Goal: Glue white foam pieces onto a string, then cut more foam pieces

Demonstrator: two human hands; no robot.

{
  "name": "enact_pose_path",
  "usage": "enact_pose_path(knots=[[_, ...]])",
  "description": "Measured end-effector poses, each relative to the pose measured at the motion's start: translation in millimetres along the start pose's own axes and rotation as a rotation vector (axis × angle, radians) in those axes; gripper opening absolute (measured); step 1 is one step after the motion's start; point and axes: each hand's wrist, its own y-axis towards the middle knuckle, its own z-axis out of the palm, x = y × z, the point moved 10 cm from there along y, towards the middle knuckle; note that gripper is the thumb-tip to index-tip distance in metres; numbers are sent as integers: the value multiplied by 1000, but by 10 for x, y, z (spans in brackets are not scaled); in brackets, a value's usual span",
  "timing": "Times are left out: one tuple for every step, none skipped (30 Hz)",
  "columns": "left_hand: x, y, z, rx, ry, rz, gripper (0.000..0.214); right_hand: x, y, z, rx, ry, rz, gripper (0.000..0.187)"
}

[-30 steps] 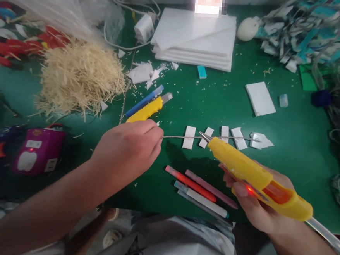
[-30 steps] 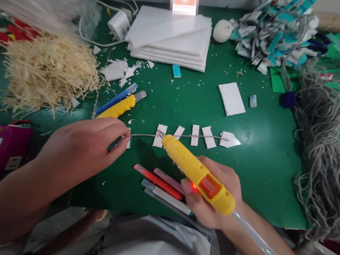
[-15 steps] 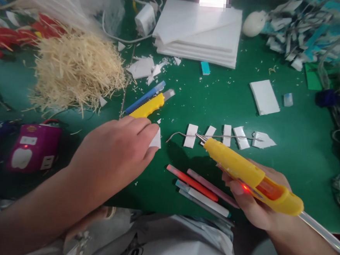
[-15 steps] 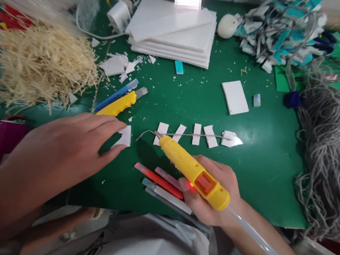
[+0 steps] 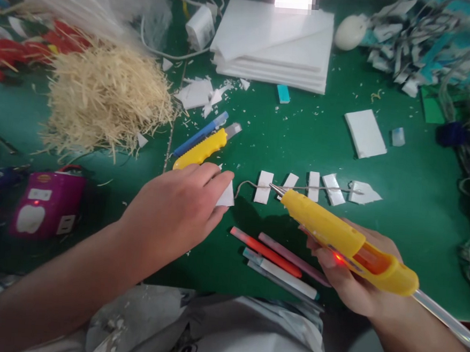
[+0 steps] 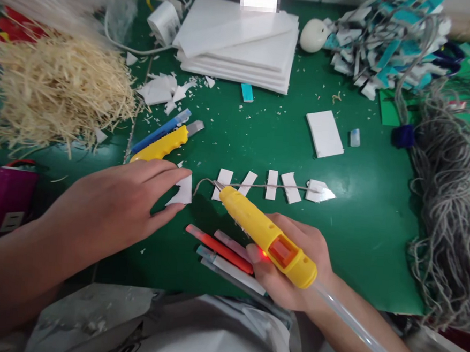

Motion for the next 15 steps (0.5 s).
enact_pose_path(knots=[[-6, 14, -17, -20, -13, 3, 32, 6, 5, 0, 1, -2, -5, 10], [-12, 30, -34, -43, -32, 8, 30, 13, 12, -4, -2, -6, -10, 10], [-20, 46, -51, -68, -55, 19, 26, 21, 20, -4, -2, -11, -15, 9], [-27, 62, -62, -91, -77, 30, 23, 29, 28, -2, 1, -16, -18, 10], [-37, 77, -70, -114, -96, 44, 21, 33, 36, -1, 4, -20, -17, 10], [-50, 90, -74, -137, -112, 61, 21, 36, 45, 0, 7, -23, -15, 12], [-63, 102, -72, -157, -125, 78, 22, 36, 53, 0, 11, -29, -9, 13], [-80, 112, -67, -175, -134, 96, 23, 35, 61, -1, 12, -34, -2, 13], [-98, 120, -65, -196, -143, 112, 24, 36, 69, 5, 19, -40, 3, 14], [-116, 127, -65, -216, -151, 128, 25, 40, 76, 7, 21, -46, 5, 14], [-130, 132, -69, -237, -158, 140, 27, 42, 82, 14, 26, -52, 7, 14], [-139, 136, -79, -259, -162, 148, 28, 42, 88, 24, 32, -56, 10, 14], [-146, 138, -93, -281, -165, 154, 29, 42, 93, 34, 38, -56, 13, 14], [-143, 139, -110, -299, -168, 155, 30, 43, 97, 45, 45, -54, 13, 14], [-132, 140, -123, -307, -172, 150, 31, 46, 100, 51, 47, -50, 10, 14]])
